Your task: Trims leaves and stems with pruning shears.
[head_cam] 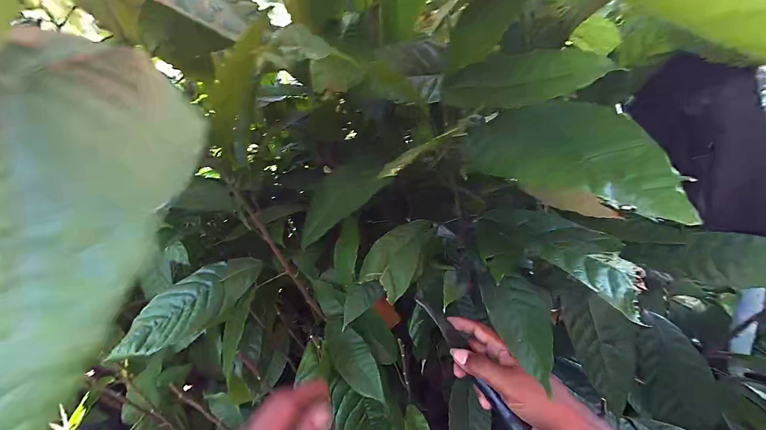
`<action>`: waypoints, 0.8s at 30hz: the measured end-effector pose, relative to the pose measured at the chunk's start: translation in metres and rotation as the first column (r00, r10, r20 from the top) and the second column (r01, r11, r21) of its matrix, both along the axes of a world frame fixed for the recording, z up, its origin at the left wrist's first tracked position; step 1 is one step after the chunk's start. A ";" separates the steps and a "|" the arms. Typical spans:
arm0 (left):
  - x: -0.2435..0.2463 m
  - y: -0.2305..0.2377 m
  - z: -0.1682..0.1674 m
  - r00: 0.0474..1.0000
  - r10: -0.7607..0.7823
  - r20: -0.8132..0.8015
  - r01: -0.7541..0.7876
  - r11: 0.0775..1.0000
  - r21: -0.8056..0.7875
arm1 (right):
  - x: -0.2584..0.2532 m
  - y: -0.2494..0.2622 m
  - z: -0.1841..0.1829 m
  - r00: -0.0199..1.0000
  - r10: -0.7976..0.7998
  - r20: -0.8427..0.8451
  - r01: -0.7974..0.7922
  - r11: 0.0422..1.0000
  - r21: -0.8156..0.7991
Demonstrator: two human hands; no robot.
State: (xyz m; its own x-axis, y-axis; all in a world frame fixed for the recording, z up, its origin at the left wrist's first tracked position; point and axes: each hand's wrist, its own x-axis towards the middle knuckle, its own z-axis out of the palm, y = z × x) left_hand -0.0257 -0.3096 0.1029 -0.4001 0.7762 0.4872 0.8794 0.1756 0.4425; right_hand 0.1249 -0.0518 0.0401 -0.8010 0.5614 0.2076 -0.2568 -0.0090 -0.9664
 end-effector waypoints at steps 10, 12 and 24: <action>-0.167 0.147 -0.024 0.832 0.023 0.555 -0.013 1.000 -0.022 | 0.003 -0.011 0.000 0.998 0.061 -0.005 -0.060 0.992 0.109; -0.176 0.153 -0.030 0.823 0.013 0.568 -0.020 1.000 0.006 | 0.008 -0.008 -0.002 0.999 0.047 0.006 -0.047 0.993 0.112; -0.196 0.157 -0.067 0.891 0.009 0.455 -0.080 0.987 0.138 | 0.008 -0.005 -0.010 0.997 0.047 0.069 -0.053 0.995 0.083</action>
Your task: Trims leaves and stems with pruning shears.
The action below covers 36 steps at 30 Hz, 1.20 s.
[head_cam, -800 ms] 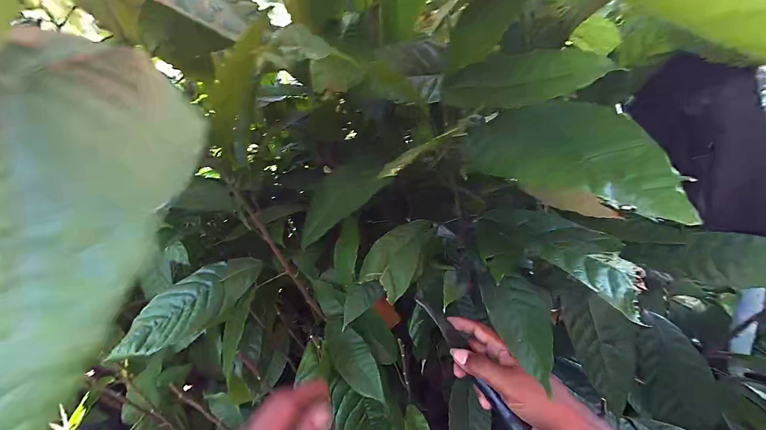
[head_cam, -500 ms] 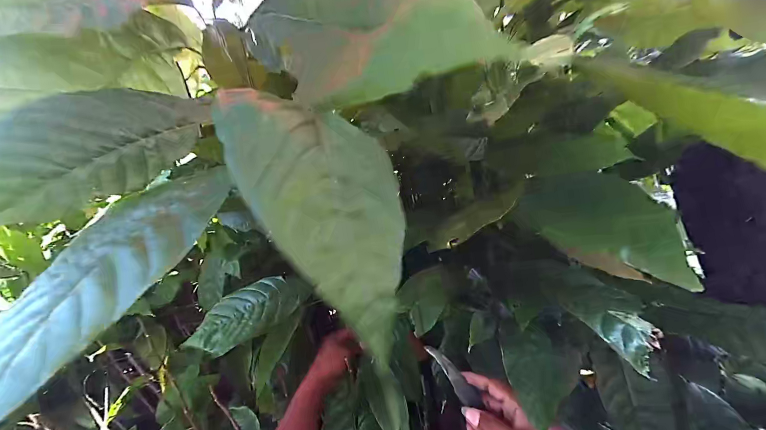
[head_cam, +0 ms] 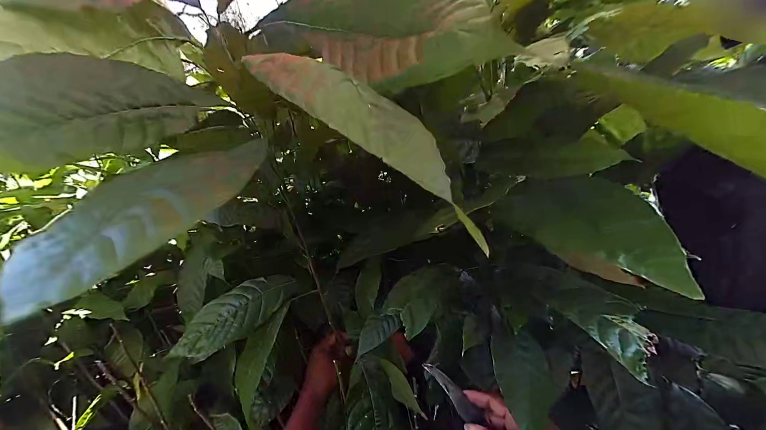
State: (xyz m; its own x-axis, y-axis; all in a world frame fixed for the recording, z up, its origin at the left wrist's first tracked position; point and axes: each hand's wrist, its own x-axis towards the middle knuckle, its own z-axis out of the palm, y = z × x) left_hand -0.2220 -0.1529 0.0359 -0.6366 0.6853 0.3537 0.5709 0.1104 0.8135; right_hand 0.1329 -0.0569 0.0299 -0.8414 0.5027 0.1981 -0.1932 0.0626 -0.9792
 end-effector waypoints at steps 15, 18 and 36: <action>0.019 -0.010 -0.018 0.973 0.229 0.032 -0.217 0.955 -0.204 | -0.021 -0.044 0.015 0.992 0.128 0.008 -0.128 0.991 -0.032; 0.019 -0.006 -0.001 0.993 0.117 0.032 -0.114 0.991 -0.076 | -0.027 -0.051 0.026 0.986 0.166 -0.010 -0.166 0.982 -0.094; 0.090 -0.049 0.049 0.949 -0.275 0.152 0.205 0.908 0.364 | -0.165 -0.100 0.106 0.992 -0.047 -0.121 -0.066 0.619 -0.782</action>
